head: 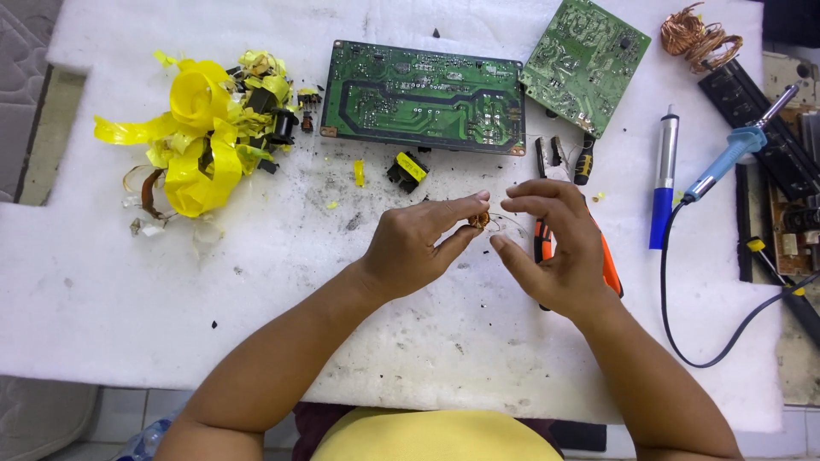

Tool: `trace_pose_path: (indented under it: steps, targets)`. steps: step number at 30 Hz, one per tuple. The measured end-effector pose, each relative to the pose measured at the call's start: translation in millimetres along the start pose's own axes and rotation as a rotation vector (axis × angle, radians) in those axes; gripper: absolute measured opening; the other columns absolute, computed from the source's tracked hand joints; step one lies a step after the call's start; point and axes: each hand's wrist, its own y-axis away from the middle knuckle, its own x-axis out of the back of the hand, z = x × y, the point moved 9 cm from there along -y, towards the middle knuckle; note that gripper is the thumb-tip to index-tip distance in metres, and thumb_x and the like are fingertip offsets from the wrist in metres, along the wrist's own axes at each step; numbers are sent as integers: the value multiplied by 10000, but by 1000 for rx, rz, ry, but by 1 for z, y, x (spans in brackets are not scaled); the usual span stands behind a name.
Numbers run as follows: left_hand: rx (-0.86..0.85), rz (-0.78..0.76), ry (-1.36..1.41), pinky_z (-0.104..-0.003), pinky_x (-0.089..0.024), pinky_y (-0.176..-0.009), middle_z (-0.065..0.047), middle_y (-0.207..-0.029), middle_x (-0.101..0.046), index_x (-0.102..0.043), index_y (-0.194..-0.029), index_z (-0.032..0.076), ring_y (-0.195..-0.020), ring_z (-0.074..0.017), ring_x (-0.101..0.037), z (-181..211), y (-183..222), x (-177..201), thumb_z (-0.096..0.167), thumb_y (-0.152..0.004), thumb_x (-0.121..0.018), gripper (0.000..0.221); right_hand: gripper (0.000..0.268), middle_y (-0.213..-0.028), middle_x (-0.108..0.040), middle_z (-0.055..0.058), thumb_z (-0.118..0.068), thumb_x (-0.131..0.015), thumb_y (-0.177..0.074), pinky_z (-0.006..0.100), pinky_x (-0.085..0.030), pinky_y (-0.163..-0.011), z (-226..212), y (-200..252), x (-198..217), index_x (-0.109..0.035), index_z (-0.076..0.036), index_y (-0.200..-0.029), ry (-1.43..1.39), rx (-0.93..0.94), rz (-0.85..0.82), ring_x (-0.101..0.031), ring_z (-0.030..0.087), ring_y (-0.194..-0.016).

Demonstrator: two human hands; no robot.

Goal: Extracting metal pins from a transformer component using pliers on a repair bench.

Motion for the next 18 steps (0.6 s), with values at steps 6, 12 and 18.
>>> trace_pose_path:
  steps: [6,12,18]
  targets:
    - [-39,16,-144,-376,-718,-797,-158,-1090,-863,-808,-1237,92,-980,-299,-856,5,-1,0,32,-985,-859,264,98,-1044,-656,157,25,-833,-954,493,-592,-940,4,13,-15,-798,-9,-1040,61,115,8,-695,366,-1047]
    - [127,2,158,-383,-707,-856,-143,-1087,-864,-791,-1246,95,-1045,-315,-846,-15,-3,2,15,-1010,-816,251,115,-918,-712,116,-156,-814,-911,571,-484,-1106,-21,12,-27,-738,-109,-839,-206,232,-121,-695,370,-1095]
    - [203,-26,199,-410,-696,-927,-191,-1165,-846,-765,-1307,77,-1120,-343,-823,-26,-5,5,-15,-1028,-781,294,418,-667,-700,55,-285,-550,-1147,639,-452,-1196,-4,12,-25,-820,-17,-972,-164,125,-147,-764,368,-1104]
